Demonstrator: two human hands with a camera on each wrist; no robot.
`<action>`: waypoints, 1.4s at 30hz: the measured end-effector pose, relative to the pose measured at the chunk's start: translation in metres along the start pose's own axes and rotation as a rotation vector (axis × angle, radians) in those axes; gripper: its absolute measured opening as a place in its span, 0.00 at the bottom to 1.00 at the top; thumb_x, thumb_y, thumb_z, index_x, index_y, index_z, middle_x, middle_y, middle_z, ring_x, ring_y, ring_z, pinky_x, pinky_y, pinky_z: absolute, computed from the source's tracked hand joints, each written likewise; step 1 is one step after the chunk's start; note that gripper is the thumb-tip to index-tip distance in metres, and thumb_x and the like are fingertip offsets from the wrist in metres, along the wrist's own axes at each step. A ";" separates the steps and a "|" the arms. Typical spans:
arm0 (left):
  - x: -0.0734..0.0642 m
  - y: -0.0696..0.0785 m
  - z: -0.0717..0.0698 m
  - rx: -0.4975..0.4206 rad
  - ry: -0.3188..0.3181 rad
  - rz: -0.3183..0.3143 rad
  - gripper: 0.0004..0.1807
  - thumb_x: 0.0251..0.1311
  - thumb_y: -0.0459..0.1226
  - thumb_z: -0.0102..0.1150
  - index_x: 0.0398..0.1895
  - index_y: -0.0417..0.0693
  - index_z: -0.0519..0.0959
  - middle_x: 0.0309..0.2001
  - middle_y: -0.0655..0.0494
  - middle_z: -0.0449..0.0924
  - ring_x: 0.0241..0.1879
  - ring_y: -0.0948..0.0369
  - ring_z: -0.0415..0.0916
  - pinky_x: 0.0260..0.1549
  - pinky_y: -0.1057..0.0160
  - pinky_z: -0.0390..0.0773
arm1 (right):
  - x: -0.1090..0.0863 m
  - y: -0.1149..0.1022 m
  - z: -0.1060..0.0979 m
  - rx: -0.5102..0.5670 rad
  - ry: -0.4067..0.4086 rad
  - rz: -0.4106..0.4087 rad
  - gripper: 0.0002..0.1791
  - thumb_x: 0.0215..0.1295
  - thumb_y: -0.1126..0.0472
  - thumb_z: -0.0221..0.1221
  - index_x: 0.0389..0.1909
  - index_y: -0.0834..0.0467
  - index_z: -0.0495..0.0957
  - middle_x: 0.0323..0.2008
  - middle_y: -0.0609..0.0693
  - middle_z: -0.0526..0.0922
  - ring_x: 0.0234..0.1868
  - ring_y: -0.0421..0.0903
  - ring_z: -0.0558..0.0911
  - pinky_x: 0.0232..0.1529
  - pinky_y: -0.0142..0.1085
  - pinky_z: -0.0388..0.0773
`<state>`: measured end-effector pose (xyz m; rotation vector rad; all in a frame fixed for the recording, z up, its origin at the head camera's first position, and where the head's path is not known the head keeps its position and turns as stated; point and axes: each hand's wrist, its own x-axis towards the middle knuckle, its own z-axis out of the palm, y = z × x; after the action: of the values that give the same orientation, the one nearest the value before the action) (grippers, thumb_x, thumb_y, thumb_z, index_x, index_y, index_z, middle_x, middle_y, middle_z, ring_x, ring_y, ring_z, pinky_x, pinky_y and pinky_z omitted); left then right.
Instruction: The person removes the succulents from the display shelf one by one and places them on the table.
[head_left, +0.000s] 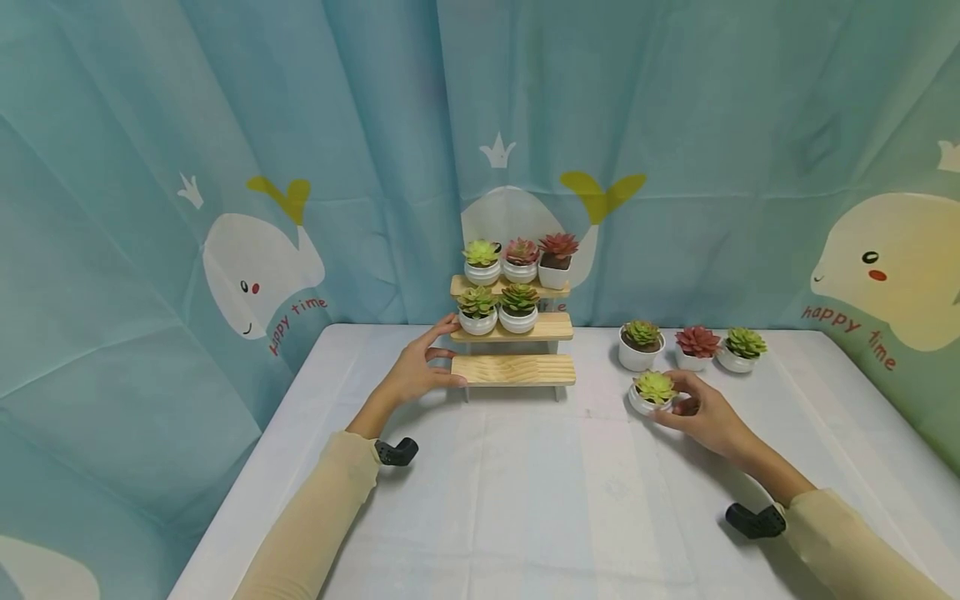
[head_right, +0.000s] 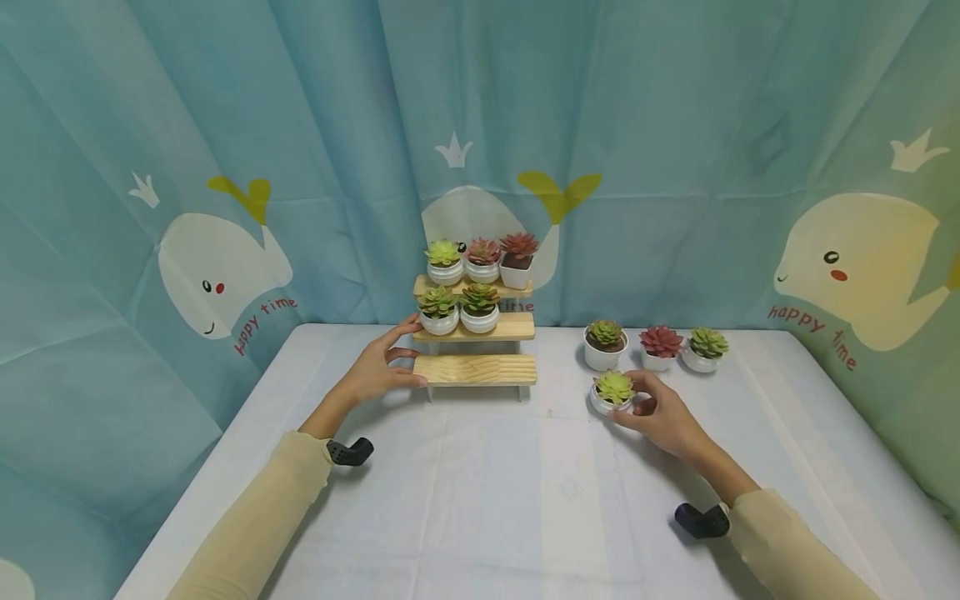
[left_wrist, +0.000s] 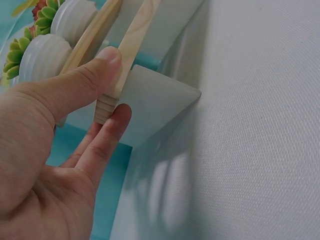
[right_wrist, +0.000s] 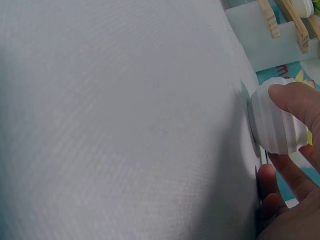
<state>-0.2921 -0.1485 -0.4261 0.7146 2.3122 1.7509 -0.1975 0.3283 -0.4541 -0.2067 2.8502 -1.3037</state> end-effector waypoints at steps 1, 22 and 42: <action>0.000 0.000 0.000 0.000 0.000 0.000 0.51 0.53 0.24 0.76 0.79 0.50 0.62 0.81 0.62 0.51 0.65 0.43 0.73 0.51 0.52 0.84 | 0.000 0.000 0.000 0.002 0.001 0.001 0.37 0.65 0.56 0.71 0.69 0.62 0.66 0.53 0.60 0.76 0.41 0.45 0.77 0.38 0.31 0.76; -0.002 -0.003 -0.001 0.017 0.001 0.013 0.49 0.54 0.25 0.76 0.79 0.48 0.62 0.83 0.64 0.47 0.65 0.42 0.73 0.52 0.51 0.84 | -0.002 -0.008 -0.004 0.002 -0.051 -0.006 0.39 0.65 0.57 0.71 0.71 0.64 0.65 0.53 0.61 0.77 0.43 0.47 0.79 0.38 0.33 0.77; -0.001 -0.006 0.000 0.031 0.006 0.016 0.49 0.53 0.25 0.76 0.78 0.49 0.63 0.82 0.65 0.48 0.64 0.44 0.74 0.52 0.51 0.83 | 0.000 -0.023 -0.050 0.018 -0.264 -0.052 0.49 0.66 0.58 0.70 0.78 0.63 0.50 0.64 0.76 0.69 0.49 0.58 0.85 0.41 0.39 0.84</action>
<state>-0.2930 -0.1502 -0.4315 0.7352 2.3488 1.7301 -0.1971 0.3511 -0.4039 -0.4219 2.6271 -1.2082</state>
